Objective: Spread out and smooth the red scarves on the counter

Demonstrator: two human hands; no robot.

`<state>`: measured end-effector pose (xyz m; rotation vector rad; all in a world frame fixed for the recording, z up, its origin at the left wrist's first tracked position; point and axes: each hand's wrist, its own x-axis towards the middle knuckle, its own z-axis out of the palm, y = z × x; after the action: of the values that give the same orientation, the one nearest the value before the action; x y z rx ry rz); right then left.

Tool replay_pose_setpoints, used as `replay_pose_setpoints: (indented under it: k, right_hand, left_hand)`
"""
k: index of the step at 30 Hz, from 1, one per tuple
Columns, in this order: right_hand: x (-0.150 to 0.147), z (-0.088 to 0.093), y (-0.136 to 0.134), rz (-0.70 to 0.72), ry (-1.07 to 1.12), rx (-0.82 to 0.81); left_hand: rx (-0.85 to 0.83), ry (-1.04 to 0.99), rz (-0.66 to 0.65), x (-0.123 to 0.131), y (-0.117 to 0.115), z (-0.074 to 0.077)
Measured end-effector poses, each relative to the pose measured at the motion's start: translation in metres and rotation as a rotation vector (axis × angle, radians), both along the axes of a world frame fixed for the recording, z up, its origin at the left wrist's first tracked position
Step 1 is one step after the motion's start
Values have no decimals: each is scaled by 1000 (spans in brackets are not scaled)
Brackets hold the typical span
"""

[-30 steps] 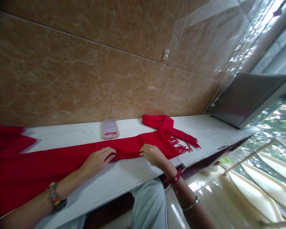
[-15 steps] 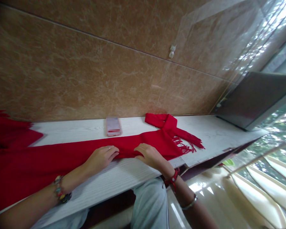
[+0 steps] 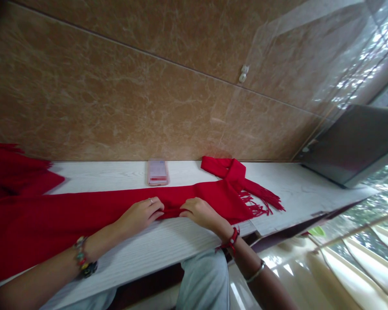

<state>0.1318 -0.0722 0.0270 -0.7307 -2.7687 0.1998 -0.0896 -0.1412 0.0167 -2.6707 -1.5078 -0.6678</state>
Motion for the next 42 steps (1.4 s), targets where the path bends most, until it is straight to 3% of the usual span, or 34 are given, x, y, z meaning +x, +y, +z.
replay_pose_setpoints:
  k: [2, 6, 8, 14, 22, 29, 33, 35, 38, 39, 42]
  right_hand:
    - [14, 4, 9, -139, 17, 26]
    - [46, 0, 36, -652, -62, 125]
    - [56, -10, 47, -741, -176, 125]
    - [51, -33, 57, -710, -255, 94]
    - [2, -28, 72, -639, -191, 73]
    - [-20, -22, 100, -628, -145, -24]
    - [-28, -2, 104, -571, -122, -58]
    - [-43, 16, 100, -469, -80, -52]
    - [-71, 38, 79, -169, 37, -64]
    - [-78, 41, 69, -5, 116, -104]
    - [-87, 41, 40, 253, 217, -175]
  left_hand:
    - [-21, -12, 4, -2, 0, -3]
    - [-140, 43, 4, -6, 0, -10]
    - [-179, 63, -2, -8, 0, -11]
    - [-169, 84, 3, -19, 3, -8]
    - [-146, 135, 62, -61, 5, -11]
    - [-106, 26, 83, -64, 16, -4]
    - [-53, -146, 43, -63, 18, 5]
    - [-70, -217, 63, -64, 17, 10]
    - [-136, -289, 116, -67, 12, 15]
    - [-151, -299, 135, -69, 11, 15]
    - [-171, -277, 166, -71, 7, 12]
